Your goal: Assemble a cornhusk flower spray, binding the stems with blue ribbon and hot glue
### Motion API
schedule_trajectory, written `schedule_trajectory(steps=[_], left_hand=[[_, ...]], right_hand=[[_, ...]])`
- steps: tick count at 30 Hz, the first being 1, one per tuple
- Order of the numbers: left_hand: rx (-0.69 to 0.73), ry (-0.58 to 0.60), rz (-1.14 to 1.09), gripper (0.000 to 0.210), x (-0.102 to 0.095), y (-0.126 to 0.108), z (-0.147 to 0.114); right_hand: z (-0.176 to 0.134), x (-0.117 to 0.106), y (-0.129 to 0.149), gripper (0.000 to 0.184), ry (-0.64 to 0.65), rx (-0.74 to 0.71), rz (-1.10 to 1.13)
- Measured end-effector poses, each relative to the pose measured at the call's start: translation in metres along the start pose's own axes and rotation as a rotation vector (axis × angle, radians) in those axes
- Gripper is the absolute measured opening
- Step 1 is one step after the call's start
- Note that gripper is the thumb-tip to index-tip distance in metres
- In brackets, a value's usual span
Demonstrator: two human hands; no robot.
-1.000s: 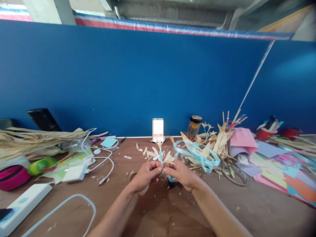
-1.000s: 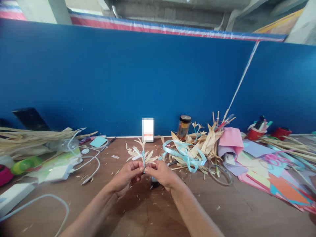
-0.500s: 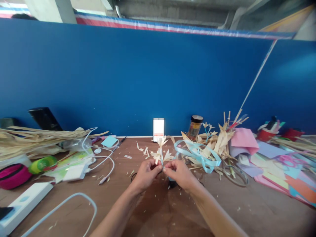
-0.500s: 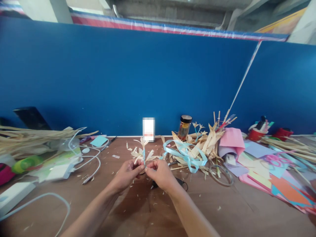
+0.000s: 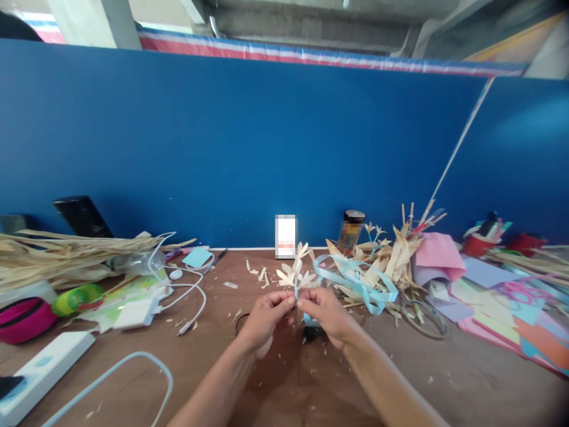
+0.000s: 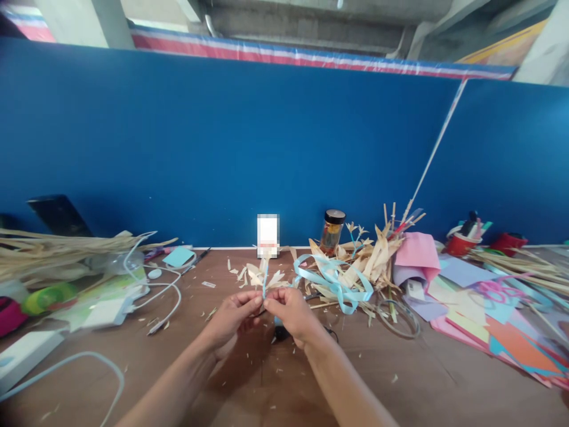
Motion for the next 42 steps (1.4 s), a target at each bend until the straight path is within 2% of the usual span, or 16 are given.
schedule_trajectory(steps=[6,14,18,22,25,31,33,38,42], left_hand=[[-0.08,0.03,-0.123,0.026,0.005,0.01,0.0],[-0.027,0.085,-0.049,0.017,0.004,0.002,-0.001],[0.037,0.055,0.007,0.017,0.003,-0.005,-0.002],[0.107,-0.087,0.078,0.017,-0.006,-0.01,0.0],[0.172,-0.177,0.16,0.018,-0.012,-0.013,0.001],[0.246,-0.259,0.191,0.019,-0.018,-0.018,0.0],[0.215,-0.234,0.145,0.02,-0.016,-0.016,0.0],[0.042,-0.057,-0.045,0.03,-0.003,-0.001,0.0],[0.034,0.031,-0.058,0.031,0.004,0.0,0.0]], right_hand=[[-0.004,0.008,-0.009,0.023,0.144,0.147,0.193],[-0.006,0.012,-0.001,0.025,0.186,0.098,0.145],[-0.003,0.002,-0.002,0.024,0.069,0.045,-0.035],[0.0,-0.011,-0.004,0.019,-0.119,-0.035,-0.251],[0.0,-0.01,0.0,0.016,-0.182,-0.112,-0.36],[-0.007,-0.009,0.016,0.014,-0.28,-0.23,-0.522],[-0.008,-0.01,0.017,0.013,-0.271,-0.236,-0.483],[-0.002,-0.006,0.01,0.013,-0.115,-0.159,-0.218],[-0.001,-0.005,0.008,0.014,-0.065,-0.135,-0.141]])
Point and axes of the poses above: each hand's wrist, its own z-axis towards the middle knuckle, its own x-axis out of the palm, y = z × x, the point moved 10 cm from there along z, towards the middle knuckle, and after that the axes turned 6 degrees about -y, right-handed, at the moved point
